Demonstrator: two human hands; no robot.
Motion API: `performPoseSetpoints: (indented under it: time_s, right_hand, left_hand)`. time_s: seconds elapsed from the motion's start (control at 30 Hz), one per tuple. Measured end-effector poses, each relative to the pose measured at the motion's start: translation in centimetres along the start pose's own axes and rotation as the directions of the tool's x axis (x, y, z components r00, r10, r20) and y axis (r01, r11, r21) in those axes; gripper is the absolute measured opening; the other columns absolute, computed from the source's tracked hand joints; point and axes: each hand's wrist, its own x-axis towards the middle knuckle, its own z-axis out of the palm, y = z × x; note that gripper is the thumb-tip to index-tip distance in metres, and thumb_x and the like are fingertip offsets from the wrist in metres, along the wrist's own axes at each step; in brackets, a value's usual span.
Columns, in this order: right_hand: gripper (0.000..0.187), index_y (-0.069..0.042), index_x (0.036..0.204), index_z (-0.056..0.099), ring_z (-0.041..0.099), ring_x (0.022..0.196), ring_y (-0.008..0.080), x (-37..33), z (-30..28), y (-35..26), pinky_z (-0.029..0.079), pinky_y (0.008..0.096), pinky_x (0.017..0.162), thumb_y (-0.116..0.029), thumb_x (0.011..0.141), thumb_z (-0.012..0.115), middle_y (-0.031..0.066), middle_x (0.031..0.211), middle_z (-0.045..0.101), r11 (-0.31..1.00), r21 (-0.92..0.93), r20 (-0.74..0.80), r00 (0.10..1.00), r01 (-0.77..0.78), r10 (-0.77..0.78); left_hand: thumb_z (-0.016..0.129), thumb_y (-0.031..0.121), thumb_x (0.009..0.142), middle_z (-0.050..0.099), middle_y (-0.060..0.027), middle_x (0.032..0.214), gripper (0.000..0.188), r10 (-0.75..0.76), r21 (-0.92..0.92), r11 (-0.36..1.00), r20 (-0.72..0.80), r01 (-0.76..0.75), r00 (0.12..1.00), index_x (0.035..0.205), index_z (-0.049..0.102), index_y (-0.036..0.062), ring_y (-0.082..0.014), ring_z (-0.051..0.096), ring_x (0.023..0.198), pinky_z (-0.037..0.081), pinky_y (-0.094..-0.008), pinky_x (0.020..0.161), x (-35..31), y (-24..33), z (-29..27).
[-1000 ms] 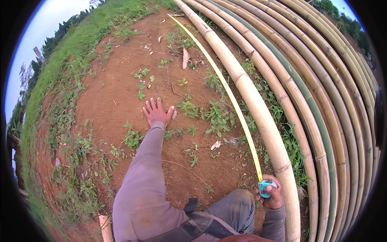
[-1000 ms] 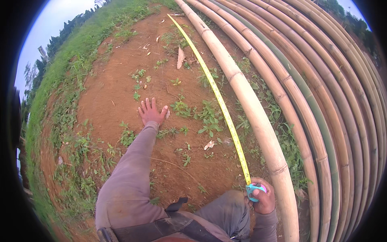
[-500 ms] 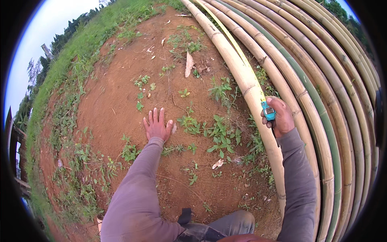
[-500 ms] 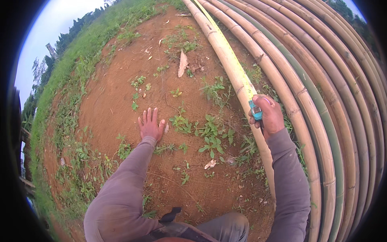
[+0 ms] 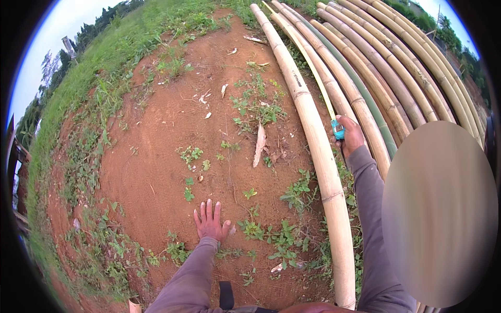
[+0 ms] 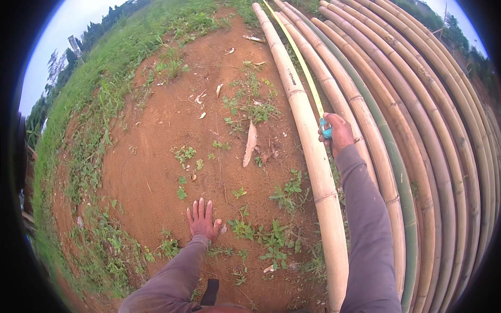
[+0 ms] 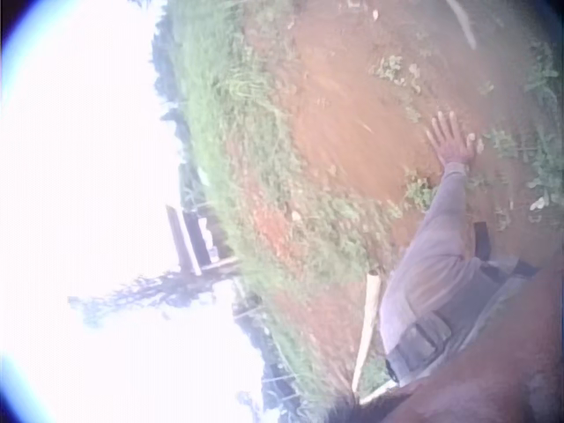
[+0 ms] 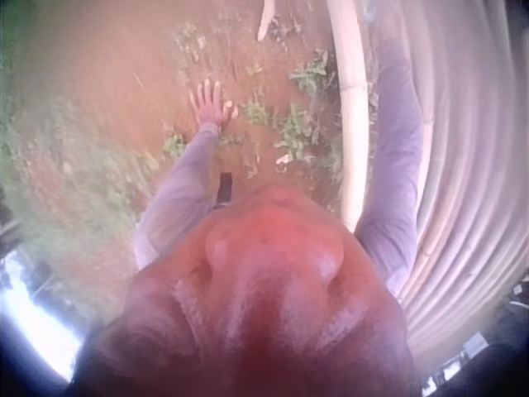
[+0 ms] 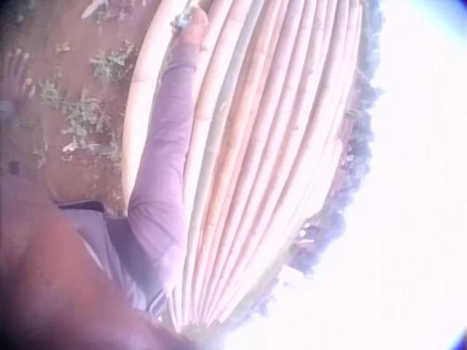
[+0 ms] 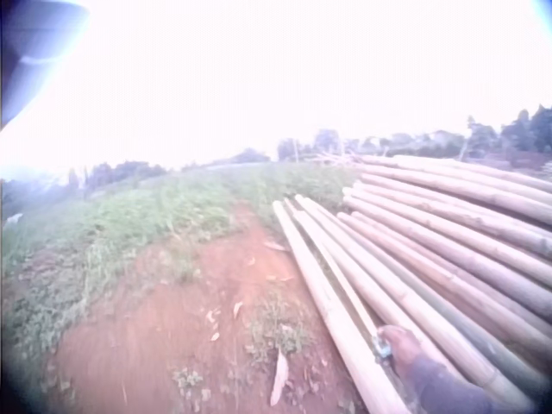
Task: The person measures bamboo poles with a tape measure, marks them, and cuts them to length using a hand saw. Cut pieces are set aside on the ground.
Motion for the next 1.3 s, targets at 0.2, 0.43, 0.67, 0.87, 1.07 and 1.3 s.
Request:
performPoseSetpoints:
  time_s: [0.2, 0.43, 0.67, 0.87, 1.07, 1.3]
  right_hand:
    - [0.029, -0.005, 0.104, 0.063, 0.061, 0.052, 0.0158, 7.4, 4.9, -2.8, 0.041, 0.0273, 0.041, -0.034, 0.097, 0.067, 0.0088, 0.075, 0.064, 1.000, -0.002, 0.005, 1.000, -0.022, 0.022]
    - [0.035, -0.005, 0.110, 0.067, 0.061, 0.052, 0.0158, 16.7, 10.3, -3.4, 0.043, 0.0289, 0.044, -0.036, 0.094, 0.068, 0.0074, 0.076, 0.065, 0.994, -0.111, 0.018, 1.000, -0.015, 0.017]
    - [0.033, -0.005, 0.105, 0.067, 0.063, 0.052, 0.0166, 21.7, 13.7, -1.5, 0.043, 0.0296, 0.044, -0.034, 0.092, 0.071, 0.0077, 0.074, 0.065, 0.987, -0.159, 0.016, 1.000, 0.006, -0.004]
    - [0.032, -0.005, 0.105, 0.066, 0.061, 0.051, 0.0161, 22.3, 14.5, -2.2, 0.042, 0.0291, 0.044, -0.034, 0.092, 0.071, 0.0078, 0.075, 0.065, 0.988, -0.152, 0.023, 0.999, 0.025, -0.022]
    - [0.031, -0.005, 0.105, 0.067, 0.061, 0.051, 0.0169, 22.0, 14.2, -3.4, 0.042, 0.0290, 0.042, -0.034, 0.093, 0.069, 0.0084, 0.075, 0.065, 0.989, -0.136, 0.011, 0.998, 0.063, -0.062]
    - [0.031, -0.002, 0.097, 0.066, 0.062, 0.050, 0.0176, 23.6, 15.3, -4.7, 0.043, 0.0303, 0.040, -0.032, 0.092, 0.070, 0.0097, 0.072, 0.064, 0.981, -0.180, -0.012, 0.997, 0.072, -0.076]
  left_hand:
    - [0.056, 0.063, 0.094, 0.021, -0.0159, 0.174, 0.087, -0.003, -0.025, 1.000, 0.001, 0.003, 1.000, 0.165, 0.035, 0.0187, -0.0399, 0.013, 0.161, 0.001, -0.0661, 0.128, 0.1, -0.5, 0.4]
    - [0.047, 0.066, 0.095, 0.022, -0.0183, 0.174, 0.086, -0.008, -0.079, 0.997, 0.055, 0.012, 0.998, 0.163, 0.039, 0.0137, -0.0422, 0.014, 0.161, 0.001, -0.0678, 0.126, 0.4, -0.4, -0.3]
    - [0.050, 0.067, 0.094, 0.022, -0.0184, 0.174, 0.088, 0.003, -0.046, 0.999, 0.035, -0.001, 0.999, 0.162, 0.039, 0.0130, -0.0427, 0.016, 0.160, 0.002, -0.0686, 0.126, 0.1, -0.7, 0.7]
    - [0.049, 0.069, 0.094, 0.023, -0.0181, 0.174, 0.088, -0.011, -0.090, 0.996, 0.051, 0.015, 0.999, 0.162, 0.041, 0.0130, -0.0425, 0.015, 0.161, 0.001, -0.0688, 0.126, 0.1, -0.7, 0.5]
    - [0.049, 0.069, 0.094, 0.023, -0.0180, 0.173, 0.088, -0.004, -0.084, 0.996, 0.036, 0.007, 0.999, 0.161, 0.043, 0.0131, -0.0427, 0.014, 0.161, 0.002, -0.0690, 0.126, 0.2, -0.8, 0.8]
    - [0.057, 0.066, 0.093, 0.025, -0.0165, 0.172, 0.084, -0.021, -0.038, 0.999, 0.056, 0.023, 0.998, 0.161, 0.043, 0.0186, -0.0407, 0.018, 0.160, 0.003, -0.0679, 0.127, 0.1, -0.5, 0.4]
